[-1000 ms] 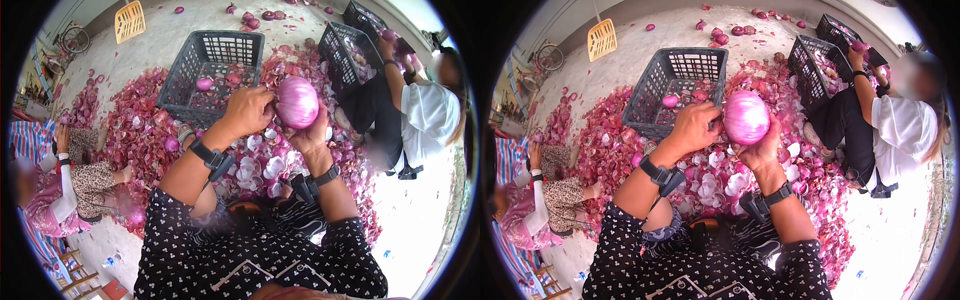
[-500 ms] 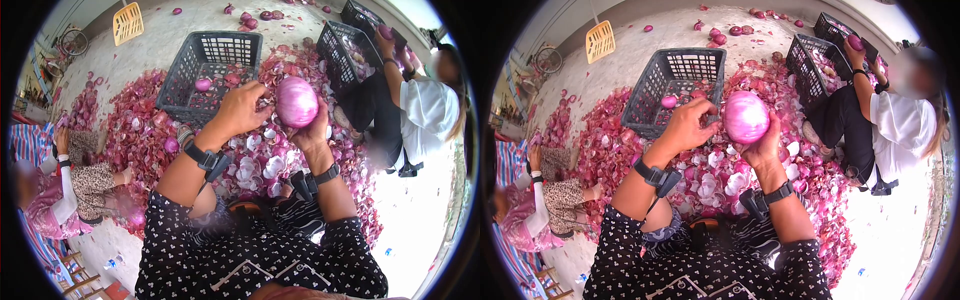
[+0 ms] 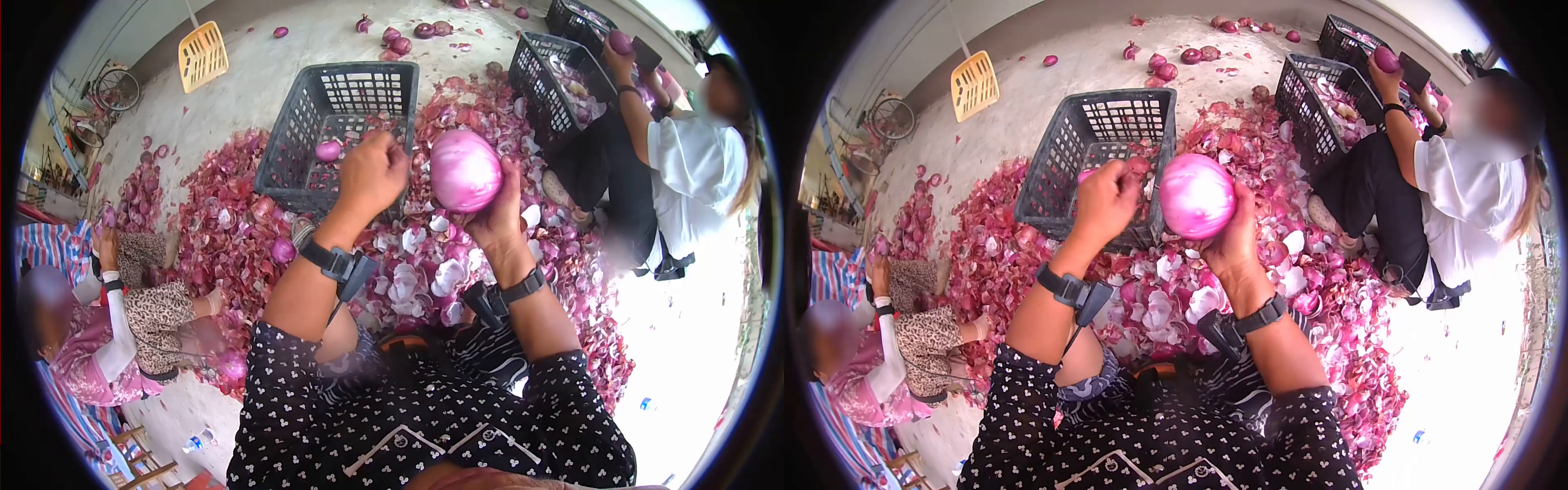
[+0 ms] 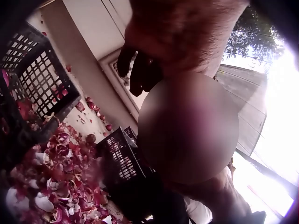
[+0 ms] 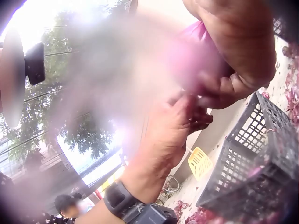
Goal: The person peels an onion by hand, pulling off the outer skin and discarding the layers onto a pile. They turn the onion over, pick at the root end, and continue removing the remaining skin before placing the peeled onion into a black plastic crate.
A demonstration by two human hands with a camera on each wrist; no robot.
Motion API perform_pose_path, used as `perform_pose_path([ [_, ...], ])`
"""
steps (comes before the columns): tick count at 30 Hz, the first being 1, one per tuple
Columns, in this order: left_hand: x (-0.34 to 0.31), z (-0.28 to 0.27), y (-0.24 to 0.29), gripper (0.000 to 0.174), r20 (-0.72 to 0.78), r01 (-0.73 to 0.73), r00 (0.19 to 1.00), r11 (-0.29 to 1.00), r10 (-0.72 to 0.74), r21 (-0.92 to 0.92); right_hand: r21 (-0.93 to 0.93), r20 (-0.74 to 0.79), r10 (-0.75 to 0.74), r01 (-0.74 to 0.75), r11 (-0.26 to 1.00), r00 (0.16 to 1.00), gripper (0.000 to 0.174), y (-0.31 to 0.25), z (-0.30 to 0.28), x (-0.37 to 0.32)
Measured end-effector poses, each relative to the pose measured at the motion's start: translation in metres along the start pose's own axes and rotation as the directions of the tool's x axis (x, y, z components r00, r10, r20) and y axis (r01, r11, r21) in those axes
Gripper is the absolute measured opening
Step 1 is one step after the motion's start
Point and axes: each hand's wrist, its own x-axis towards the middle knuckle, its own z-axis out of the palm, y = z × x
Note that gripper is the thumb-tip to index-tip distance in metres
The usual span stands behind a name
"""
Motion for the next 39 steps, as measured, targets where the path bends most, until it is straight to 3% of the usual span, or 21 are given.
perform_pose_path([
  [1, 0.001, -0.002, -0.004, 0.014, 0.000, -0.008, 1.000, 1.000, 0.008, 0.004, -0.038, 0.010, -0.039, 0.039, 0.998, 0.999, 0.066, 0.000, 0.000, 0.001],
  [3, 0.001, -0.005, -0.007, 0.012, 0.185, 0.277, 0.953, 0.941, -0.242, -0.195, -0.049, 0.016, -0.092, 0.092, 0.995, 0.996, 0.063, 0.002, 0.002, -0.001],
  [4, -0.003, 0.002, -0.011, 0.018, 0.205, 0.249, 0.963, 0.875, -0.177, -0.415, -0.117, 0.006, -0.132, 0.131, 0.984, 0.991, 0.059, 0.004, 0.005, -0.001],
  [5, -0.007, 0.007, -0.010, 0.018, 0.207, 0.244, 0.963, 0.877, -0.171, -0.413, -0.186, -0.003, -0.171, 0.167, 0.968, 0.985, 0.055, 0.005, 0.007, -0.002],
  [7, -0.013, 0.007, 0.011, 0.034, 0.362, 0.406, 0.913, 0.477, -0.187, -0.780, -0.162, 0.017, -0.150, 0.150, 0.975, 0.989, 0.055, 0.005, 0.009, -0.003],
  [8, -0.013, 0.001, 0.015, 0.047, 0.522, 0.524, 0.844, 0.408, -0.128, -0.747, -0.340, 0.025, -0.258, 0.251, 0.906, 0.966, 0.056, 0.007, 0.013, -0.002],
  [9, -0.014, -0.003, 0.022, 0.047, 0.520, 0.521, 0.845, 0.411, -0.126, -0.748, -0.504, 0.052, -0.359, 0.335, 0.796, 0.932, 0.058, 0.009, 0.017, -0.002],
  [10, -0.016, -0.005, 0.029, 0.048, 0.544, 0.570, 0.822, 0.257, -0.171, -0.780, -0.614, 0.126, -0.432, 0.413, 0.673, 0.893, 0.069, 0.010, 0.021, -0.004],
  [11, -0.017, -0.006, 0.033, 0.048, 0.572, 0.598, 0.793, 0.094, -0.211, -0.796, -0.614, 0.131, -0.431, 0.414, 0.672, 0.893, 0.069, 0.008, 0.024, -0.007],
  [13, -0.016, -0.002, 0.026, 0.049, 0.505, 0.536, 0.831, 0.093, -0.233, -0.839, -0.932, 0.318, -0.495, 0.362, -0.007, 0.809, 0.078, 0.005, 0.031, -0.012],
  [15, -0.017, -0.004, 0.020, 0.056, 0.521, 0.514, 0.837, -0.087, -0.166, -0.853, -0.930, 0.339, -0.486, 0.366, -0.041, 0.805, 0.081, 0.005, 0.041, -0.017],
  [17, -0.016, -0.009, 0.013, 0.054, 0.520, 0.511, 0.836, -0.095, -0.176, -0.854, -0.866, 0.500, -0.439, 0.422, -0.269, 0.747, 0.076, 0.005, 0.050, -0.023],
  [18, -0.015, -0.011, 0.010, 0.054, 0.515, 0.502, 0.838, -0.116, -0.179, -0.857, -0.838, 0.545, -0.419, 0.455, -0.301, 0.726, 0.072, 0.004, 0.055, -0.026],
  [21, -0.019, -0.015, 0.004, 0.055, 0.503, 0.478, 0.839, -0.157, -0.208, -0.864, -0.835, 0.546, -0.386, 0.519, -0.181, 0.744, 0.069, 0.004, 0.056, -0.022],
  [23, -0.019, -0.023, 0.001, 0.058, 0.579, 0.506, 0.797, -0.334, -0.171, -0.795, -0.823, 0.561, -0.384, 0.542, -0.168, 0.733, 0.054, 0.000, 0.061, -0.022],
  [25, -0.019, -0.033, 0.000, 0.061, 0.619, 0.539, 0.765, -0.349, -0.176, -0.766, -0.728, 0.390, -0.359, 0.522, 0.443, 0.848, 0.032, 0.000, 0.045, -0.003],
  [26, -0.019, -0.036, -0.001, 0.063, 0.589, 0.500, 0.792, -0.386, -0.159, -0.775, -0.653, 0.377, -0.339, 0.507, 0.563, 0.862, 0.016, 0.002, 0.037, 0.010],
  [27, -0.019, -0.037, -0.002, 0.066, 0.560, 0.461, 0.816, -0.422, -0.143, -0.780, -0.680, 0.308, -0.299, 0.428, 0.595, 0.903, 0.015, -0.004, 0.043, 0.008],
  [33, -0.013, -0.038, -0.002, 0.063, 0.541, 0.429, 0.810, -0.402, -0.224, -0.809, -0.732, 0.261, -0.320, 0.403, 0.550, 0.911, 0.025, 0.012, 0.027, 0.020],
  [35, -0.015, -0.036, -0.002, 0.061, 0.539, 0.436, 0.812, -0.382, -0.225, -0.815, -0.705, 0.171, -0.261, 0.303, 0.641, 0.950, 0.030, 0.020, 0.026, 0.018],
  [39, -0.013, -0.029, -0.005, 0.060, 0.564, 0.446, 0.799, -0.425, -0.209, -0.788, -0.632, 0.226, -0.260, 0.344, 0.694, 0.939, 0.015, 0.017, 0.027, 0.018],
])
